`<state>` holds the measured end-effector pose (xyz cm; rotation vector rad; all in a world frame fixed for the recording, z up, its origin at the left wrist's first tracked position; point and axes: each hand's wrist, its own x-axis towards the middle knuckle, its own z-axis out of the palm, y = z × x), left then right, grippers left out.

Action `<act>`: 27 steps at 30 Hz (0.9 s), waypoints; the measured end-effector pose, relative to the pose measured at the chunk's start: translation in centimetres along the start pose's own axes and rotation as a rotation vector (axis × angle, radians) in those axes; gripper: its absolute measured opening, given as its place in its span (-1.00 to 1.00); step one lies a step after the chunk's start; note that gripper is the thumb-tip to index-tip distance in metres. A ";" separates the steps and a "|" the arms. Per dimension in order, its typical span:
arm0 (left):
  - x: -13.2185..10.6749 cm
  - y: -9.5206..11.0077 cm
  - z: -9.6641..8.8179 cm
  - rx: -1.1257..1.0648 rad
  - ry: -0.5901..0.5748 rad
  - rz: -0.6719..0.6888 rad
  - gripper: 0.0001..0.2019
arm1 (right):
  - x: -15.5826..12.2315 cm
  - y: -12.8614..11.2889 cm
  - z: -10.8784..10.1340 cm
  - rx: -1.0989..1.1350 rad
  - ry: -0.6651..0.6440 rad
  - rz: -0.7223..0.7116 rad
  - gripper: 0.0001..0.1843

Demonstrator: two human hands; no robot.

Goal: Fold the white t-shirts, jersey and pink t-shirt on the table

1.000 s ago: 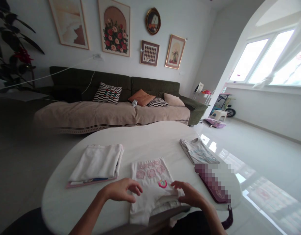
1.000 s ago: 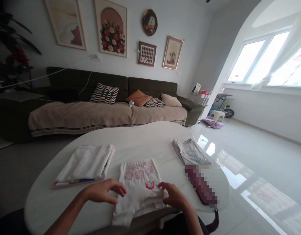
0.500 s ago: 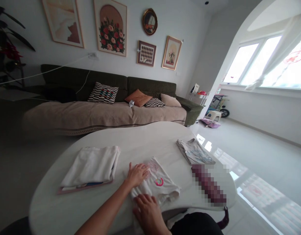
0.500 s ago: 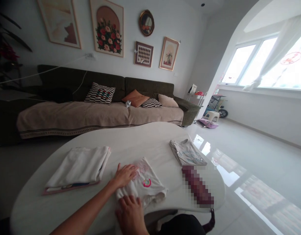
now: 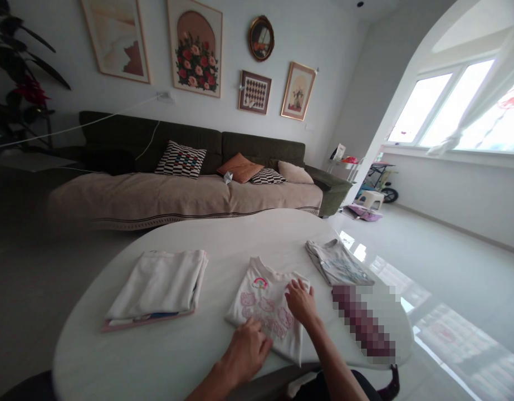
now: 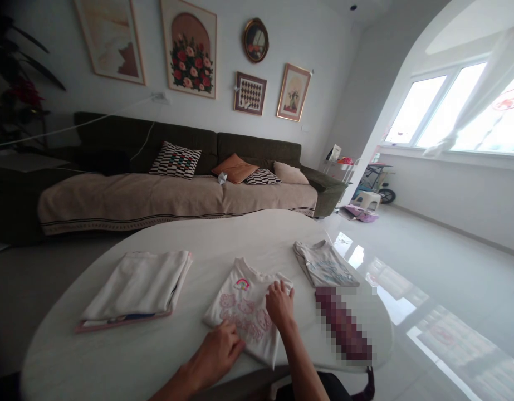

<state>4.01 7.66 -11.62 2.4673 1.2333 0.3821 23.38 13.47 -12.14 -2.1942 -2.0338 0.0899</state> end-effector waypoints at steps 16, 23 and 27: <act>-1.1 -5.9 4.9 0.177 0.161 -0.204 -0.45 | -3.3 -2.4 3.6 0.150 0.101 -0.028 -0.58; -2.0 -5.6 4.6 0.161 0.161 -0.196 -0.46 | 2.4 -3.6 1.9 0.177 0.131 -0.081 -0.76; -1.7 -5.2 4.6 0.210 0.172 -0.174 -0.48 | 4.1 -4.1 2.5 0.159 0.153 0.028 -0.80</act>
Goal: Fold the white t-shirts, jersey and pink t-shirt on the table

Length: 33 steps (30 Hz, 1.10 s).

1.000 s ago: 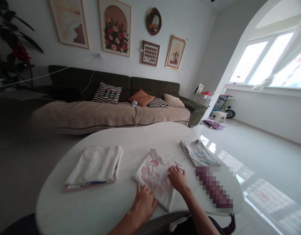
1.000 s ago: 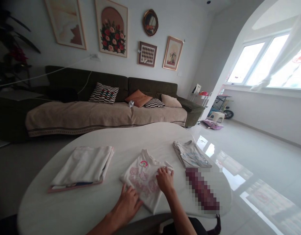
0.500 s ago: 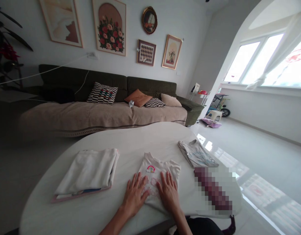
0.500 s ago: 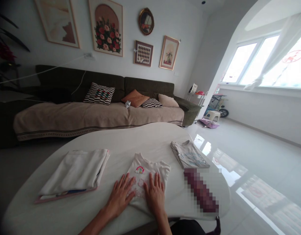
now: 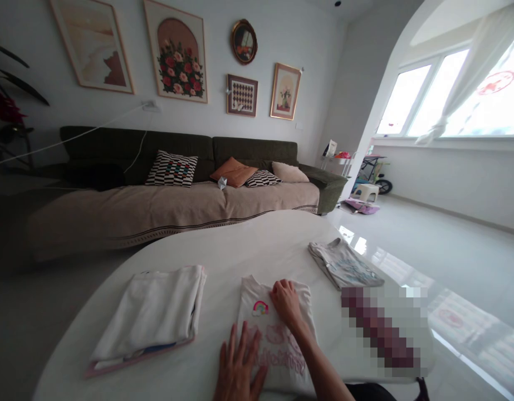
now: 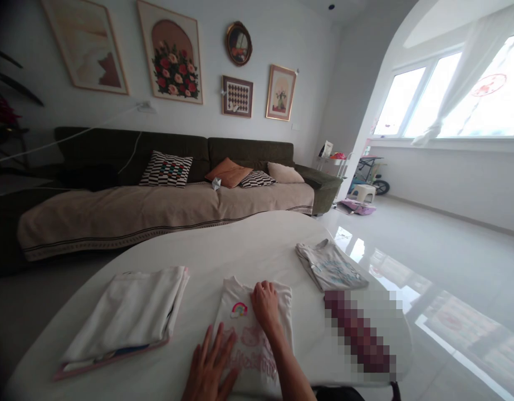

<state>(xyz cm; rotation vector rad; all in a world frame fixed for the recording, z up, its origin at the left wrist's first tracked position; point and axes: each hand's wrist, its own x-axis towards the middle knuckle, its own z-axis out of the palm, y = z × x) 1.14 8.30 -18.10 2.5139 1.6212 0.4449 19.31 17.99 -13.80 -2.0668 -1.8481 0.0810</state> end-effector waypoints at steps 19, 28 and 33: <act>0.4 -0.6 0.3 -0.025 -0.145 0.040 -0.47 | 4.0 -2.6 1.3 -0.047 -0.060 0.083 -0.73; 0.5 -0.8 1.1 -0.033 -0.148 0.021 -0.47 | 3.1 -5.9 2.0 0.046 -0.140 -0.209 -0.57; 0.3 0.2 0.8 0.037 -0.028 -0.016 -0.47 | 4.3 -6.3 3.3 0.068 -0.237 -0.195 -0.49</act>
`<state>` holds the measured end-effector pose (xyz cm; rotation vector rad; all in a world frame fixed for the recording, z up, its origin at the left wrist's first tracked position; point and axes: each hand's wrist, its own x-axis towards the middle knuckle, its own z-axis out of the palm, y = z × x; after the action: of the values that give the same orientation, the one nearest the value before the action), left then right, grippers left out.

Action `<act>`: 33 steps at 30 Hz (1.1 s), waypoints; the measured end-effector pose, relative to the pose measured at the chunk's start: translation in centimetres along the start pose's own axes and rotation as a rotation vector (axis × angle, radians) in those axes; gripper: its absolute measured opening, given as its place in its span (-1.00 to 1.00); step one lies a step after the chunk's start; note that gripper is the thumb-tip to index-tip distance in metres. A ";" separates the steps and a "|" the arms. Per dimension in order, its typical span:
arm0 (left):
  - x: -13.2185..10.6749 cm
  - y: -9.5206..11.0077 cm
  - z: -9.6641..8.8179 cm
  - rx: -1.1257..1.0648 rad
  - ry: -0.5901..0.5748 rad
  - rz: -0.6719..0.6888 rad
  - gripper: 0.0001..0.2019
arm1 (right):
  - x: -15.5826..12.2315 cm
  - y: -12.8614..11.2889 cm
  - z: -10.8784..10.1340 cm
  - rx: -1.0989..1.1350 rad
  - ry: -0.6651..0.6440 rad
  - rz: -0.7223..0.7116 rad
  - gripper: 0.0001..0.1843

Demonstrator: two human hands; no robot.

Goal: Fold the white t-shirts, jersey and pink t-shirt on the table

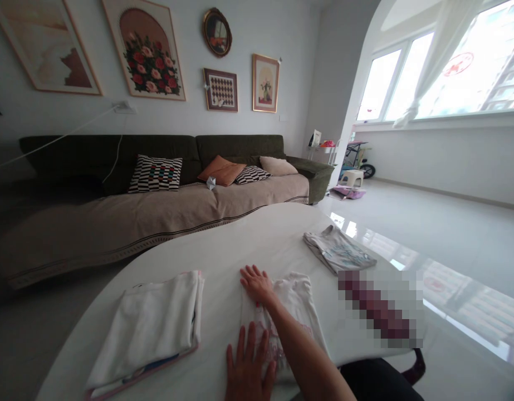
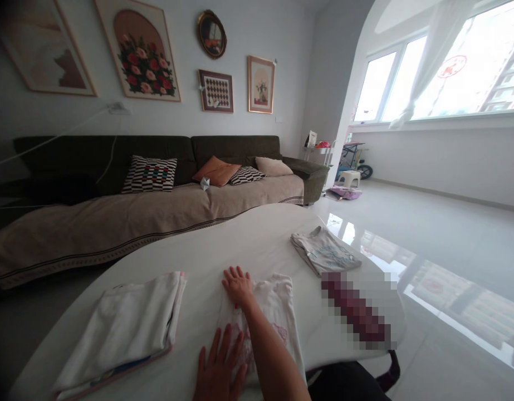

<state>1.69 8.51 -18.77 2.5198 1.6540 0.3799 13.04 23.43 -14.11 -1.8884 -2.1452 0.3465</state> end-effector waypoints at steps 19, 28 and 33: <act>-0.1 -1.9 1.0 -0.183 0.132 0.117 -0.57 | -12.5 9.8 -2.5 -0.055 0.242 0.482 -0.39; 5.4 -0.7 -3.5 -0.695 -0.012 -0.381 -0.53 | -18.8 7.4 -1.5 0.113 0.233 0.591 -0.70; 7.4 -0.3 -4.4 -0.946 -0.146 -0.524 -0.62 | -17.4 8.7 -2.2 0.290 0.208 0.583 -0.89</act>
<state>3.07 15.21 -13.43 1.3584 1.4879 0.6836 23.96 7.22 -15.76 -2.2178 -1.3017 0.5116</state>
